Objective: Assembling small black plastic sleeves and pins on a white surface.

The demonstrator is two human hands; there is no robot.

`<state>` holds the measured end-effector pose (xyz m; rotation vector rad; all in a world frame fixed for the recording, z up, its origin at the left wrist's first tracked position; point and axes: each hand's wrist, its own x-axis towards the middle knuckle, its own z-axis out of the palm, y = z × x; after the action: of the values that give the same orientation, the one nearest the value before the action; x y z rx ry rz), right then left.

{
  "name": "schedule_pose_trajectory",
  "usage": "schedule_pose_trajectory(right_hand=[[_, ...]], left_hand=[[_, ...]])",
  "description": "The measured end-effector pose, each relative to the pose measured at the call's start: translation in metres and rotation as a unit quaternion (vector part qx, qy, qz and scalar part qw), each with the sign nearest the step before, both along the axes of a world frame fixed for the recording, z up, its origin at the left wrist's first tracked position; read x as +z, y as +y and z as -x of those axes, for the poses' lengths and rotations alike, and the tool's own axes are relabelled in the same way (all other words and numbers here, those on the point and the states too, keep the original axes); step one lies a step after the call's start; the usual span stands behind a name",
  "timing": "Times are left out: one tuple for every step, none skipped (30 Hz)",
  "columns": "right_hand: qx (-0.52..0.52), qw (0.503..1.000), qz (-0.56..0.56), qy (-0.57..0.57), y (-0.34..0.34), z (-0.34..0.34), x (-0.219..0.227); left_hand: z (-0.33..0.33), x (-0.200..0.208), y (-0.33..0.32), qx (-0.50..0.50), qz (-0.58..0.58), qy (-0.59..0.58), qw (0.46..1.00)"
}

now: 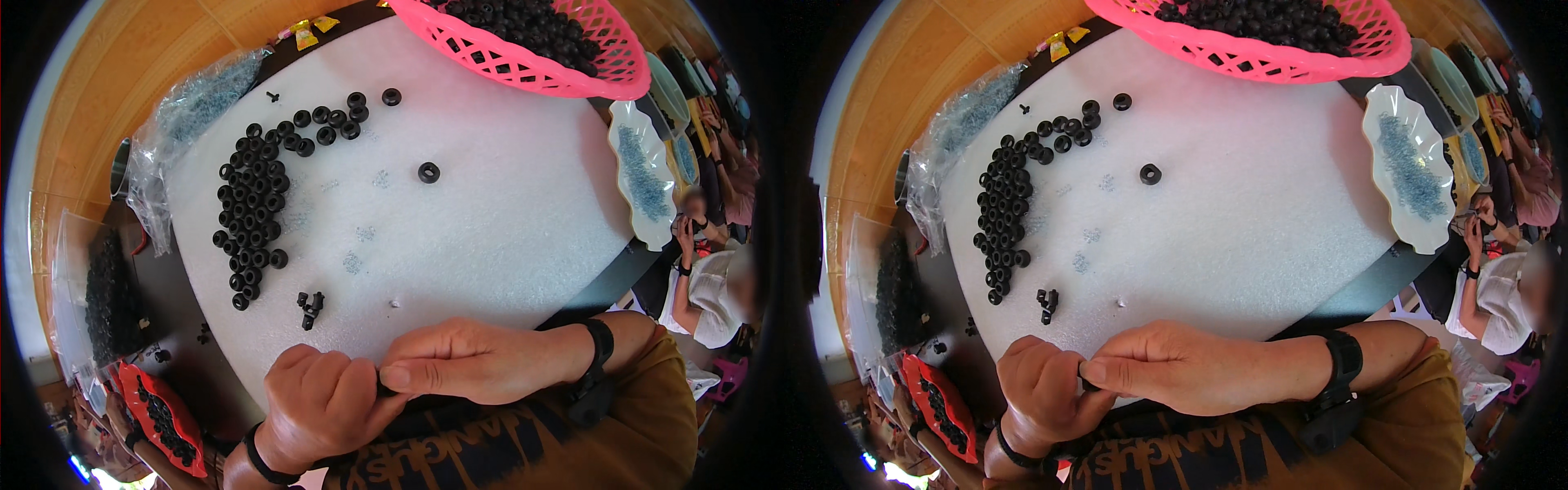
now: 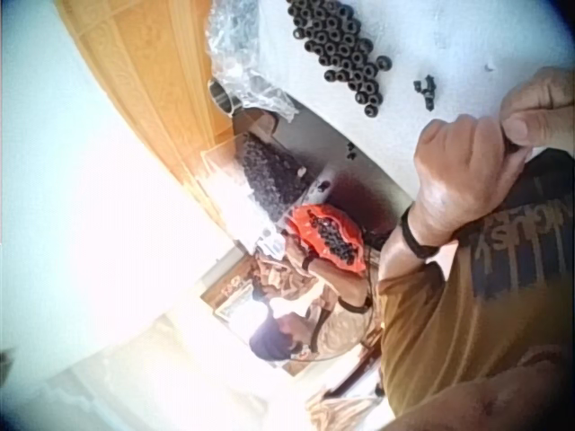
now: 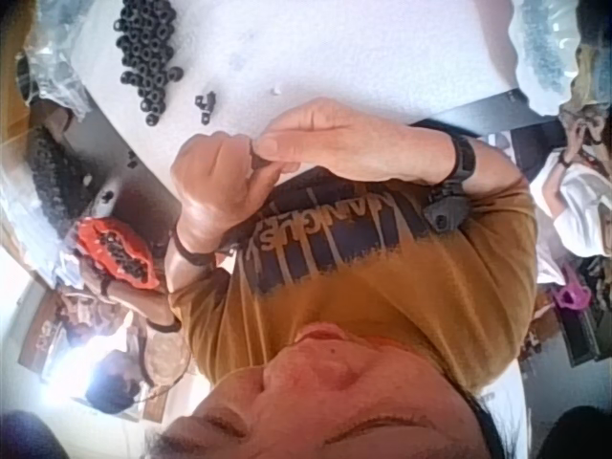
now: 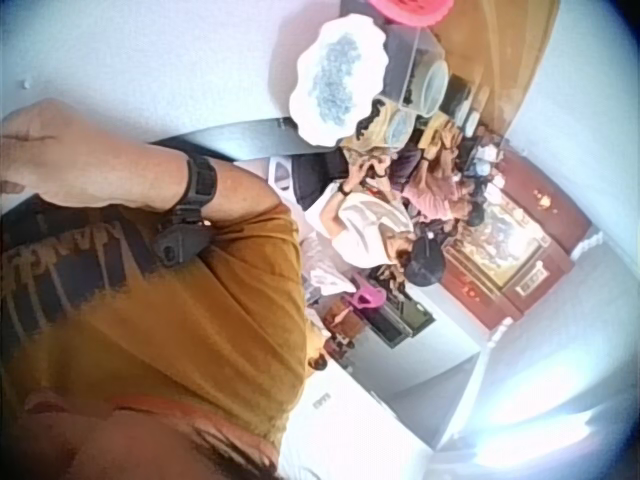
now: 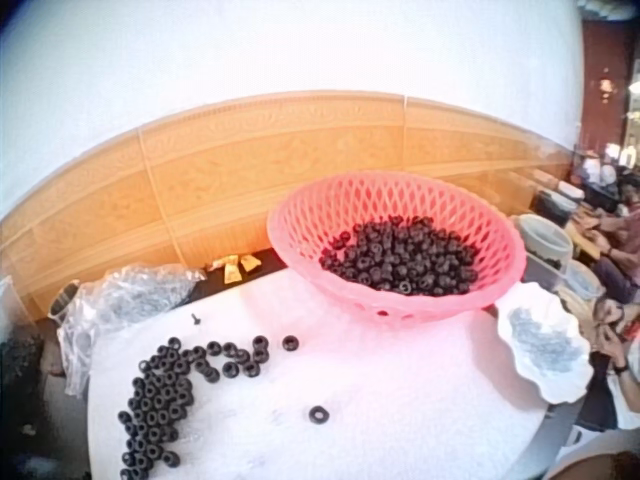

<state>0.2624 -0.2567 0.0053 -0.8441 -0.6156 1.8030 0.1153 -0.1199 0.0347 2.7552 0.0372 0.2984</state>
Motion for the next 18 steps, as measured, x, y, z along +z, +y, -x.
schedule_pose_trajectory(right_hand=[[0.001,1.000,0.000,0.001,0.000,0.000,0.000],[-0.007,1.000,-0.009,-0.008,0.001,0.000,0.001],[-0.016,1.000,-0.018,-0.018,0.001,0.000,0.001],[-0.015,1.000,-0.018,-0.018,0.002,0.000,0.001],[-0.038,0.998,-0.044,-0.025,0.002,0.002,0.002],[-0.062,0.995,-0.070,-0.033,0.002,0.003,0.002],[-0.061,0.995,-0.071,-0.034,0.002,0.003,0.001],[-0.055,0.995,-0.068,-0.045,0.000,0.004,-0.001],[-0.050,0.995,-0.066,-0.056,0.000,0.003,-0.002],[-0.049,0.995,-0.069,-0.059,-0.001,0.003,-0.001],[-0.042,0.998,-0.040,-0.036,-0.001,0.003,0.001],[-0.036,0.999,-0.010,-0.015,-0.002,0.003,0.001],[-0.037,0.999,-0.012,-0.017,-0.002,0.003,0.001],[-0.036,0.999,-0.004,-0.009,-0.002,0.002,0.000],[-0.033,0.999,0.005,0.000,-0.002,0.003,-0.001],[-0.030,0.999,0.008,0.010,-0.002,0.004,-0.001],[-0.042,0.999,0.008,0.017,-0.002,0.005,0.002],[-0.054,0.998,0.010,0.025,-0.001,0.005,0.005]], left_hand=[[0.000,-0.001,0.000,-0.001,-0.013,-0.013,1.000],[0.001,-0.001,-0.001,0.000,-0.012,-0.012,1.000],[0.000,-0.002,-0.001,-0.002,-0.025,-0.022,0.999],[0.000,-0.002,-0.001,-0.004,-0.037,-0.032,0.999],[0.000,-0.002,-0.001,-0.003,-0.037,-0.032,0.999],[0.001,-0.003,-0.001,-0.006,-0.036,-0.043,0.998],[0.000,-0.004,-0.001,-0.010,-0.035,-0.053,0.998],[0.000,-0.007,-0.001,-0.009,-0.036,-0.054,0.998],[-0.002,-0.010,0.000,-0.013,-0.038,-0.078,0.996],[-0.004,-0.011,0.001,-0.018,-0.040,-0.102,0.994],[-0.003,-0.011,0.001,-0.017,-0.042,-0.105,0.993],[-0.001,-0.010,0.001,-0.017,-0.017,-0.071,0.997],[0.000,-0.010,0.001,-0.017,0.010,-0.038,0.999],[-0.001,-0.009,0.002,-0.018,0.008,-0.040,0.999],[-0.001,-0.008,0.002,-0.017,0.011,-0.022,1.000],[-0.001,-0.007,0.002,-0.016,0.015,-0.005,1.000],[-0.001,-0.006,0.001,-0.009,0.006,0.005,1.000],[-0.001,-0.005,0.002,-0.009,0.007,0.005,1.000]])
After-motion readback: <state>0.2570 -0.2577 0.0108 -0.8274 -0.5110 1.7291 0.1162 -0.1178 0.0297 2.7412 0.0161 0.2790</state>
